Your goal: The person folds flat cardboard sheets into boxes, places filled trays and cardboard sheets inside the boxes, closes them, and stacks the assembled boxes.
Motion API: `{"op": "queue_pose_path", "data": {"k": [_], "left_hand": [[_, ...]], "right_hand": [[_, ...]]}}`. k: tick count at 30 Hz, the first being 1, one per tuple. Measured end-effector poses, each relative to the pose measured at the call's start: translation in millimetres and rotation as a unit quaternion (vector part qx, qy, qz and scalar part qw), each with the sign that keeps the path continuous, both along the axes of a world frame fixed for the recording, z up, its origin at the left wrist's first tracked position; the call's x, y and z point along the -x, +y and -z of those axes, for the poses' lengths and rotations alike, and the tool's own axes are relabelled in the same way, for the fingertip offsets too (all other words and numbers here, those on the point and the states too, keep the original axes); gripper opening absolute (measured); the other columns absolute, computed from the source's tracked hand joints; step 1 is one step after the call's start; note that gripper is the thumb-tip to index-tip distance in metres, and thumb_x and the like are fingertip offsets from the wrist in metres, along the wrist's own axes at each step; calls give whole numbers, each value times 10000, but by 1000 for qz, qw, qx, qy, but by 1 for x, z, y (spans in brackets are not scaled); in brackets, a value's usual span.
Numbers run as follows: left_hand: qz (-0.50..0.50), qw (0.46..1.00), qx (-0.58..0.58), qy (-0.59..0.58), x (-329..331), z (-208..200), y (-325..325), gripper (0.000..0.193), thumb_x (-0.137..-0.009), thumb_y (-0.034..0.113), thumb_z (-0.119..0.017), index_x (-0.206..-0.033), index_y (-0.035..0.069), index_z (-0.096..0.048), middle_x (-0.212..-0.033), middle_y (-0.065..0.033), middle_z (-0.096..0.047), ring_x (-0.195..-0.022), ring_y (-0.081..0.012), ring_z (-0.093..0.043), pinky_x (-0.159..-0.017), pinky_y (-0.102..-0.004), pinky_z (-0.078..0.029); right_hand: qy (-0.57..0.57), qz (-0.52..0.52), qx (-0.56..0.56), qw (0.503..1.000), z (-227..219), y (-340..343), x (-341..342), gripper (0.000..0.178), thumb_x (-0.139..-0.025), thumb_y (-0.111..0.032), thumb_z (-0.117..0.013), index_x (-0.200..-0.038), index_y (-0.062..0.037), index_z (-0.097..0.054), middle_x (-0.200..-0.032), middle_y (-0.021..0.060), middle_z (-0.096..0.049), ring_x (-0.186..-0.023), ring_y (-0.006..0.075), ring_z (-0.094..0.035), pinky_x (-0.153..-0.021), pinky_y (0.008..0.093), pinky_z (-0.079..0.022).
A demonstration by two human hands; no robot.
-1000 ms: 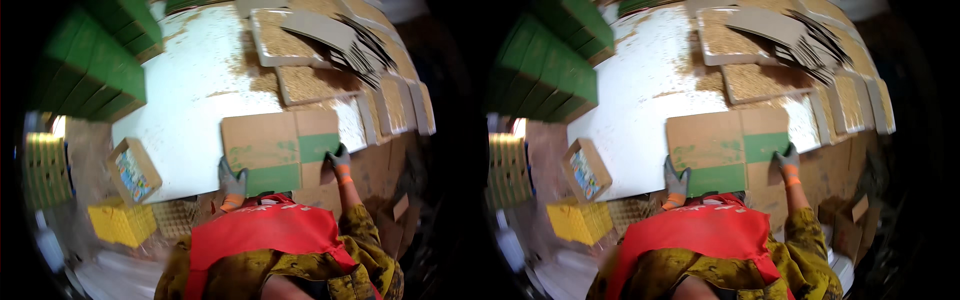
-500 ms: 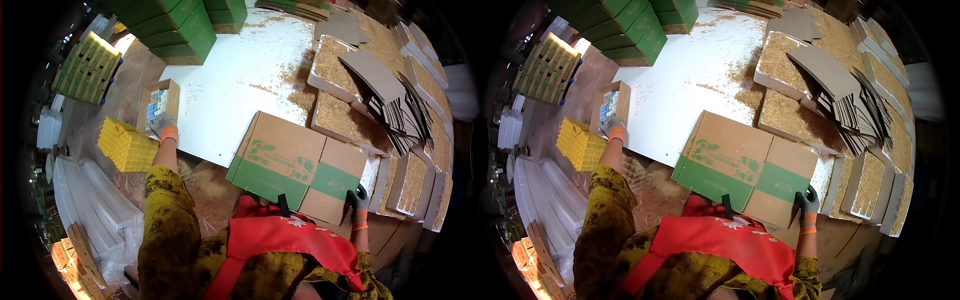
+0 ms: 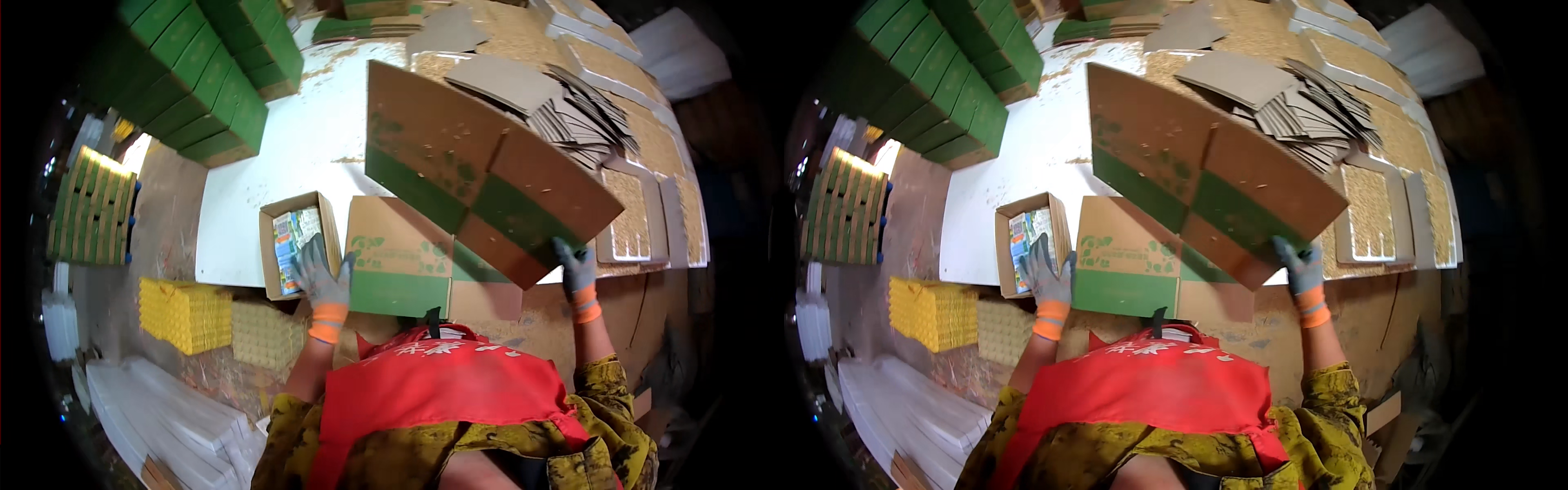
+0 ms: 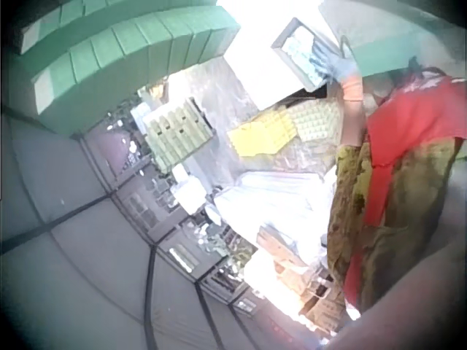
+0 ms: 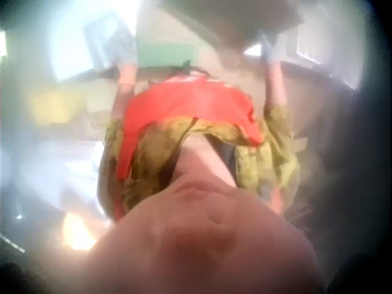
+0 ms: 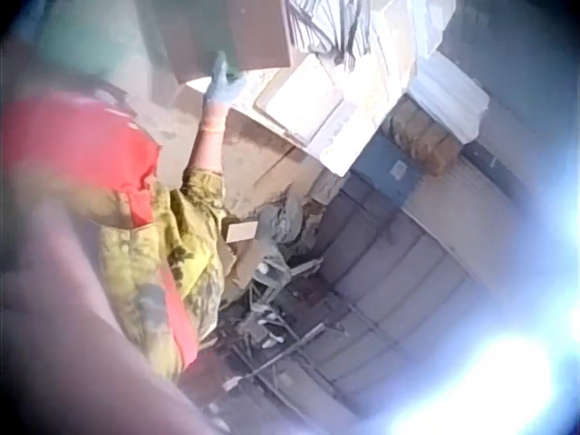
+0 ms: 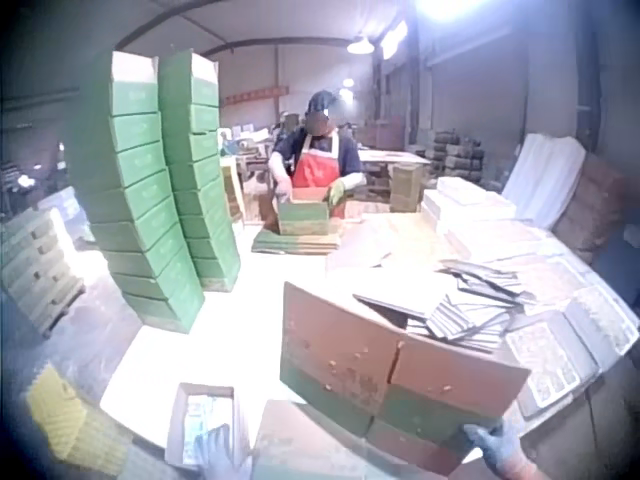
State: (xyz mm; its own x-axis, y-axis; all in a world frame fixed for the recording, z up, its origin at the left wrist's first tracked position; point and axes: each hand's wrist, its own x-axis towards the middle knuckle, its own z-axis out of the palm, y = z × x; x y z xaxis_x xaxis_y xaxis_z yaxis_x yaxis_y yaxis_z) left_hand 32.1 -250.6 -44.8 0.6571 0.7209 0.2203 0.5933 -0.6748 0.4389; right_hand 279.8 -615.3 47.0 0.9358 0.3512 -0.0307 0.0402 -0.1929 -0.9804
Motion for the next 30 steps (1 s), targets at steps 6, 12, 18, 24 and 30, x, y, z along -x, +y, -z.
{"op": "queue_pose_path", "data": {"k": [6,12,18,24,30], "left_hand": [[87,631,663,-393,-84,-28,-88,669,-1004,278,-506,-1524,71,-140,-1517,-85,-327,-1382,-206,-316,-1147,-369,-258],[99,490,709,-497,-103,3,-79,721,-981,167,-541,-1527,88,-77,-1453,-170,-377,-1348,-257,-384,-1112,-319,-333],[112,705,586,-383,-83,-124,-82,791,-787,81,-780,-1403,-31,-296,-1324,-128,-441,-1107,-185,-517,-917,-284,-467],[225,868,379,-228,11,-174,-77,551,-812,-3,-606,-1335,-31,-433,-1277,-152,-548,-1191,-224,-541,-1027,-338,-427],[239,875,391,-157,-14,-230,-30,358,-917,64,-523,-1261,-29,-562,-1250,-120,-609,-1115,-171,-577,-994,-324,-442]], "right_hand": [[-201,-304,222,904,0,2,103,479,-801,-95,-687,-1265,-74,-570,-957,177,-672,-895,339,-657,-790,359,-531],[69,-293,16,953,-38,62,85,598,-891,-113,-639,-1440,-85,-404,-1319,119,-562,-1134,175,-582,-944,317,-484],[-3,-325,-22,946,-34,154,50,1023,-769,-291,-802,-1530,-83,-151,-1536,189,-263,-1394,298,-320,-1126,405,-292],[-207,-21,-19,978,-64,71,-18,1043,-697,-85,-734,-1539,-91,-119,-1584,158,-168,-1450,283,-196,-1152,374,-239],[-178,-98,20,979,-106,-9,-30,576,-680,60,-562,-1250,-23,-576,-1221,135,-611,-1093,242,-596,-981,319,-451]]}}
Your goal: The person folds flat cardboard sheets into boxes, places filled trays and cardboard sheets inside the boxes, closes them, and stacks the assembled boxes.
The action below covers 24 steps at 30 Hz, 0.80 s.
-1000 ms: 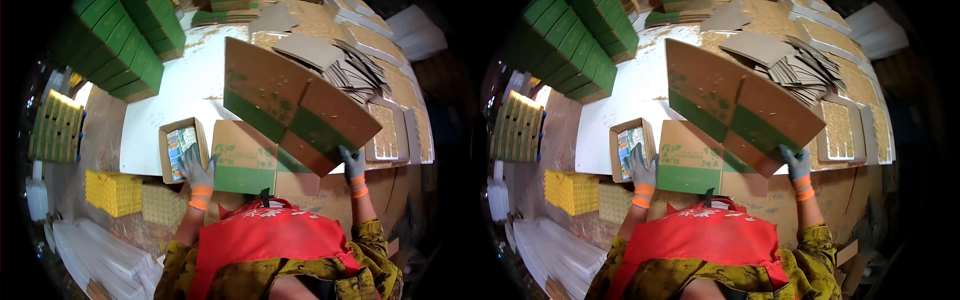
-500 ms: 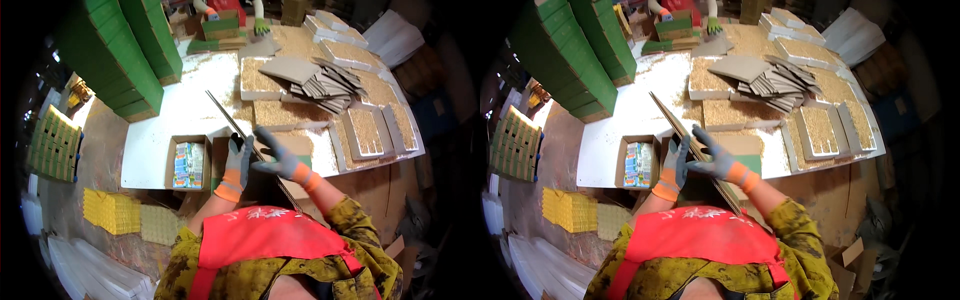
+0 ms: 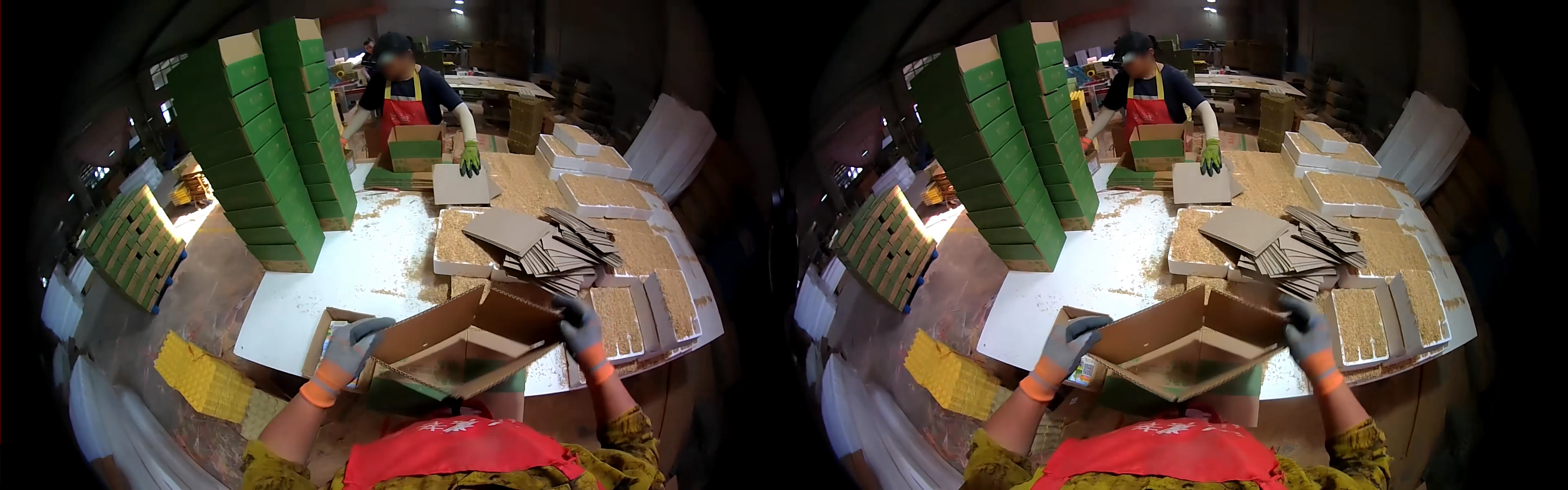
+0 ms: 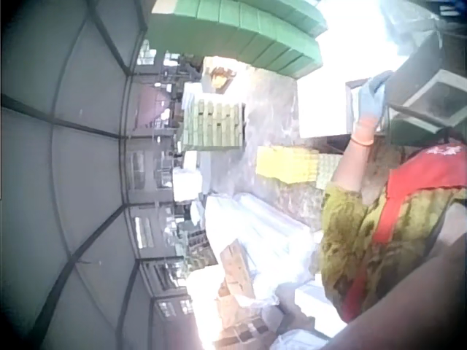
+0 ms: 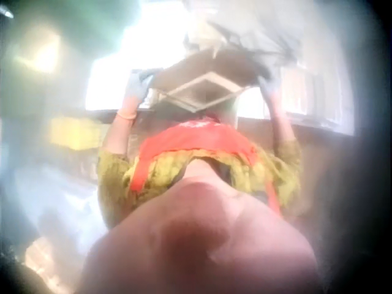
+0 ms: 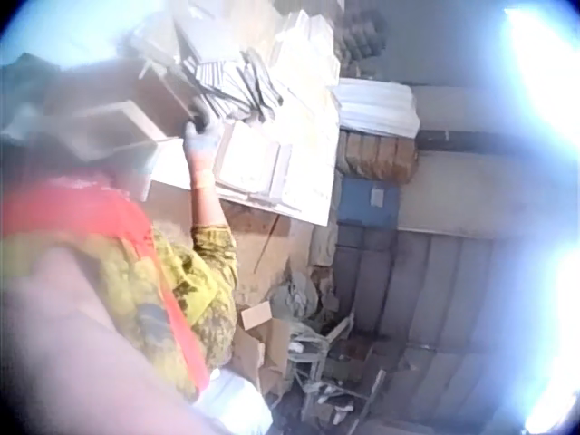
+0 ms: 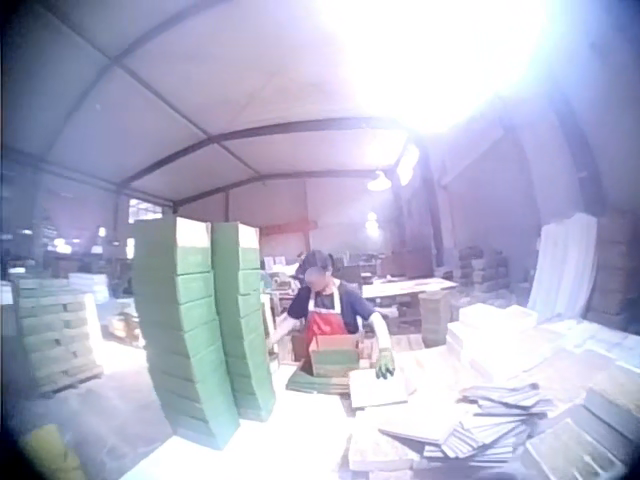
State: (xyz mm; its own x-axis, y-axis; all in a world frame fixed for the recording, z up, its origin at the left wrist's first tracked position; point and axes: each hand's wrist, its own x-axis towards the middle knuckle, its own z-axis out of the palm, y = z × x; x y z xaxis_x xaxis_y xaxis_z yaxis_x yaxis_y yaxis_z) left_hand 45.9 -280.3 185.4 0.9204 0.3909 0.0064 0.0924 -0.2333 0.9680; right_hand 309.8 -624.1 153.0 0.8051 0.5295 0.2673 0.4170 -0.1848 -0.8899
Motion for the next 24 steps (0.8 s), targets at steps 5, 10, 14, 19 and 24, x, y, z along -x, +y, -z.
{"op": "queue_pose_path", "data": {"k": [5,10,14,19,24], "left_hand": [[-160,839,-501,-141,-101,52,-67,535,-820,143,-529,-1353,186,-512,-1455,-79,-430,-1393,-306,-297,-1163,-534,-95],[334,810,-442,-191,-148,202,-105,574,-890,306,-562,-1400,94,-405,-1423,-176,-416,-1362,-360,-325,-1108,-477,-296],[454,867,-206,7,-182,232,-76,386,-982,292,-465,-1296,82,-545,-1372,-102,-512,-1233,-223,-494,-1024,-353,-365],[330,941,-56,51,-93,73,-55,481,-1005,371,-452,-1396,92,-453,-1340,-154,-529,-1231,-296,-506,-1073,-387,-365],[-269,894,-299,200,-68,145,-64,884,-896,633,-456,-1478,4,-240,-1375,-271,-453,-1244,-374,-489,-1026,-495,-379]], "right_hand": [[-172,-233,306,907,12,5,90,463,-760,-215,-682,-1212,-150,-610,-1143,131,-616,-1052,337,-578,-915,411,-480],[-379,-202,280,858,-13,49,71,498,-789,-282,-675,-1253,-130,-577,-1189,130,-604,-1067,341,-568,-960,455,-431],[-546,-38,210,810,3,114,42,517,-806,-299,-654,-1284,-128,-554,-1153,122,-627,-1020,347,-580,-964,496,-397],[-247,-167,298,907,66,47,46,411,-829,-266,-631,-1190,-70,-621,-1060,154,-667,-967,359,-593,-896,455,-453],[-34,-128,-10,991,95,61,13,439,-927,-349,-548,-1241,-46,-595,-1126,135,-661,-1034,297,-601,-909,386,-461]]}}
